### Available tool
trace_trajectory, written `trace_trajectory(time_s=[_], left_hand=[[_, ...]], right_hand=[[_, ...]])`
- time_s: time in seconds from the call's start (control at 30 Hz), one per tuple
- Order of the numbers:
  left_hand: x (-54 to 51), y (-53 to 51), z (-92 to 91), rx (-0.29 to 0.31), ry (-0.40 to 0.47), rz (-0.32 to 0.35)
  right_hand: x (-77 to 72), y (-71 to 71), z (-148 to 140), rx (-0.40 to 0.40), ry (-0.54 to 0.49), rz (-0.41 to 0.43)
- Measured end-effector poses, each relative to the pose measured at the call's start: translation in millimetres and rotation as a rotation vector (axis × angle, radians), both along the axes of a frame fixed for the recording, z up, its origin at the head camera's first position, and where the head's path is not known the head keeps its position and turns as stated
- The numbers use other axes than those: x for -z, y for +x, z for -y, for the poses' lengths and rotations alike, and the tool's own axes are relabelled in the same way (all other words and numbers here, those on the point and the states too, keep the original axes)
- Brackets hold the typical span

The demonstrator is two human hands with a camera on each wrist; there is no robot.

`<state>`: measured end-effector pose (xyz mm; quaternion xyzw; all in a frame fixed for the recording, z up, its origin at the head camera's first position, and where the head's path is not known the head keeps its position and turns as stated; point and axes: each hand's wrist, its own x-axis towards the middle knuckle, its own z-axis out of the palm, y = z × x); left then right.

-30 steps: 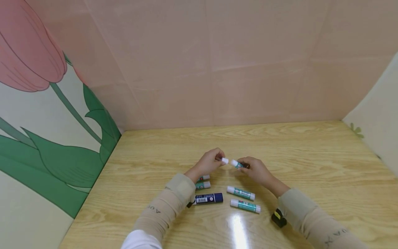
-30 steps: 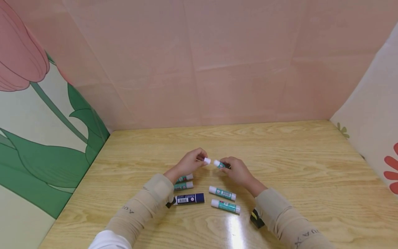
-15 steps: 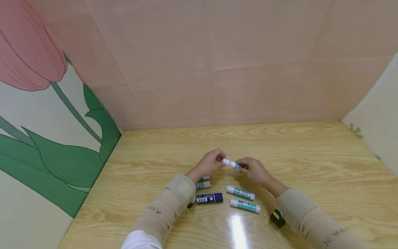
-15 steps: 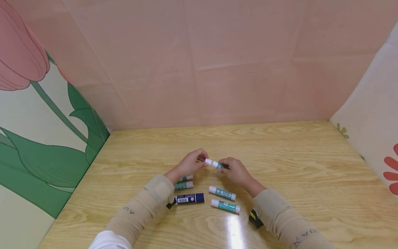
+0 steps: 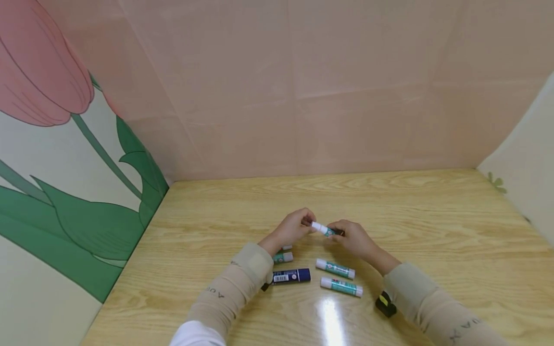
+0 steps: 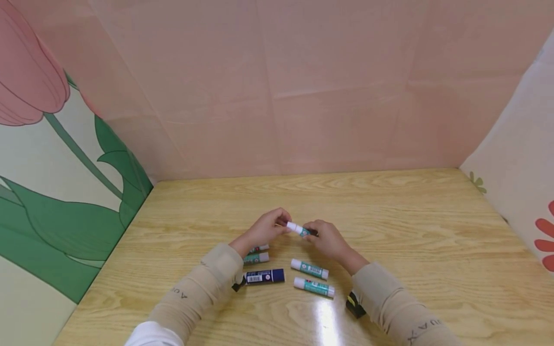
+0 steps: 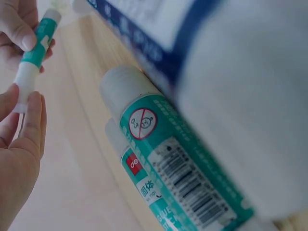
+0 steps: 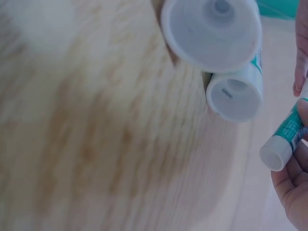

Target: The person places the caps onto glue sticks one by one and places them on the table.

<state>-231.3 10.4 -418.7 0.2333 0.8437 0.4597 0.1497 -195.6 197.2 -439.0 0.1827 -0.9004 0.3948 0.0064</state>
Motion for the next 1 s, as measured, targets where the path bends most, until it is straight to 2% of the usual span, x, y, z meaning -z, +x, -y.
trace_trajectory(time_s=[0.23, 0.43, 0.8, 1.0], left_hand=[[0.3, 1.6, -0.6, 0.012, -0.011, 0.014], [2.9, 2.0, 0.7, 0.031, 0.014, -0.016], [5.6, 5.3, 5.3, 0.052, 0.006, 0.000], [5.4, 5.9, 6.4, 0.045, 0.013, -0.003]], right_hand=[[-0.9, 0.8, 1.0, -0.010, -0.002, 0.023], [-0.9, 1.6, 2.9, -0.027, -0.002, 0.019], [4.3, 3.0, 5.9, -0.056, 0.050, -0.047], [1.6, 2.7, 8.9, -0.073, 0.054, -0.068]])
